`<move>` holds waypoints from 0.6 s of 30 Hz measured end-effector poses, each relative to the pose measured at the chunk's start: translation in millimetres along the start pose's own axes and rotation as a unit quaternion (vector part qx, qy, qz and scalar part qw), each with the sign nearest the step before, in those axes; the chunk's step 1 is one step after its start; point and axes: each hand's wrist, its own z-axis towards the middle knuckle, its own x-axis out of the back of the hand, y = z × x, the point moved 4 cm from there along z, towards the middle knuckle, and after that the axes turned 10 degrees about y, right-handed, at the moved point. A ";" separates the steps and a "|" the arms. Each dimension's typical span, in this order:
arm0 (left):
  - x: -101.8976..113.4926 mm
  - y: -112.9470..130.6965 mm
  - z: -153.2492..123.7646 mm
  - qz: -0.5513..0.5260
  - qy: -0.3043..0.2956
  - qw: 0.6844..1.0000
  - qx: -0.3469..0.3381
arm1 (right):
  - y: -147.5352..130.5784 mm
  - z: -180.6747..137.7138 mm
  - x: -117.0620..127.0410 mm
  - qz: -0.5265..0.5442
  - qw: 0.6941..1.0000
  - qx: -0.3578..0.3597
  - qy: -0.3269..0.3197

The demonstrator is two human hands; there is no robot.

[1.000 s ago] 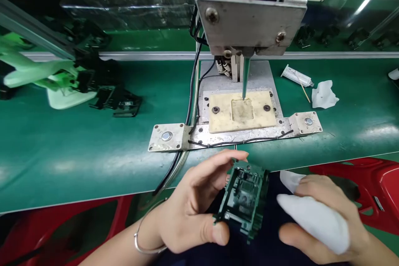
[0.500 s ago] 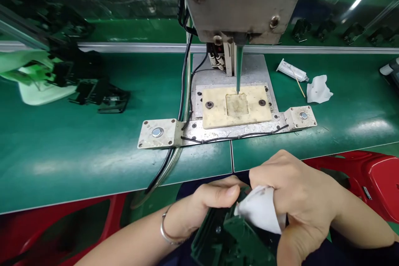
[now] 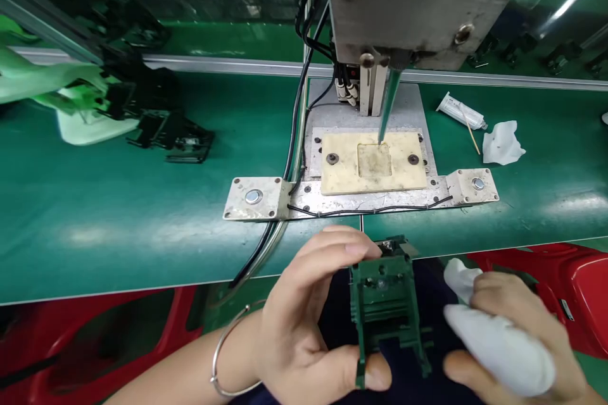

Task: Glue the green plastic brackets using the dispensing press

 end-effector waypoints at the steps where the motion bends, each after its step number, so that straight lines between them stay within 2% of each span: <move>1: -1.6 1.3 0.2 0.009 0.006 1.000 -0.018 | -5.5 1.3 -4.2 0.012 1.000 -0.001 0.000; 6: -8.4 5.6 3.2 0.042 -0.014 0.997 -0.062 | -28.2 8.9 -26.5 0.048 0.995 0.029 0.077; 9: -10.1 9.4 0.2 0.058 -0.018 0.994 -0.091 | -27.8 12.8 -38.6 0.045 0.996 0.064 0.034; 12: -9.0 9.6 -7.8 0.095 0.028 0.993 -0.064 | -24.5 16.2 -37.7 0.037 0.990 0.127 0.048; 15: -6.5 7.4 -13.2 0.119 0.078 0.989 -0.031 | -16.7 19.9 -34.3 0.044 0.993 0.103 0.042; 18: -8.7 7.5 -9.7 0.101 0.051 0.991 -0.070 | -12.9 22.2 -31.3 0.045 0.993 0.102 0.036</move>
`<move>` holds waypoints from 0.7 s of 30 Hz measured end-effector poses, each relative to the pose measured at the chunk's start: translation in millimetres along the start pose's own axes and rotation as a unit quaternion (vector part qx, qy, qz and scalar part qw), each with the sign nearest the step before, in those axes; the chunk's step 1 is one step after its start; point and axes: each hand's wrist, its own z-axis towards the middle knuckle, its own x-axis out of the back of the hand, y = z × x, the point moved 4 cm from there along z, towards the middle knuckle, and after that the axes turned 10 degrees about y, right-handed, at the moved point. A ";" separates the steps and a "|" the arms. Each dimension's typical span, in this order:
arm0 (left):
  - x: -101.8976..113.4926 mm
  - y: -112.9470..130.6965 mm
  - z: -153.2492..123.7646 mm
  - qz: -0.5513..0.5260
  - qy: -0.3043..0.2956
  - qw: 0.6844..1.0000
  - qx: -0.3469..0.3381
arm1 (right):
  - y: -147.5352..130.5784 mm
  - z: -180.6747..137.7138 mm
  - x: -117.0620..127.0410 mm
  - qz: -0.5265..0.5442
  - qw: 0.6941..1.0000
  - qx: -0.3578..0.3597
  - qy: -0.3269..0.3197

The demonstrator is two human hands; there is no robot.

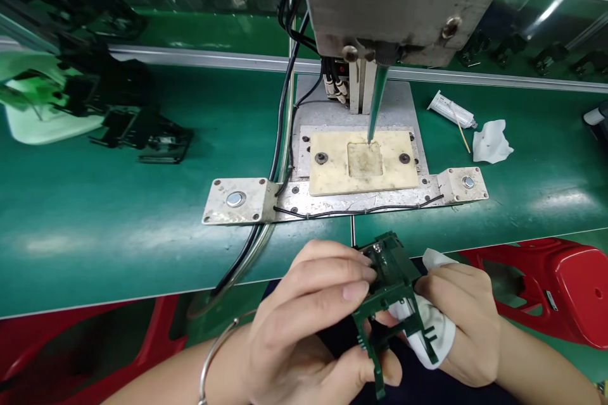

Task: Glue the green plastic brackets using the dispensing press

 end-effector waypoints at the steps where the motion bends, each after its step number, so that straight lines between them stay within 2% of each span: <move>1: -0.5 -0.6 2.3 -0.005 -0.003 1.000 -0.010 | 0.1 0.4 0.6 -0.007 1.000 0.010 0.004; 10: -3.8 -8.3 12.7 0.004 0.010 1.000 -0.016 | -1.1 1.9 -20.9 -0.036 0.999 -0.011 0.001; 13: -3.0 -11.9 12.7 0.010 0.019 1.000 -0.009 | 0.0 2.1 -19.2 -0.050 0.998 0.018 0.020; 15: -2.7 -13.4 12.0 0.002 0.015 1.000 -0.006 | 2.1 0.2 -17.5 -0.044 0.998 0.025 0.032; 19: -1.0 -17.5 10.1 -0.006 0.012 1.000 0.011 | 7.9 -5.7 -21.5 -0.003 0.999 -0.013 0.046; 21: 0.0 -20.9 9.8 -0.004 0.010 1.000 0.026 | 9.4 -5.4 -28.4 0.011 1.000 -0.016 0.021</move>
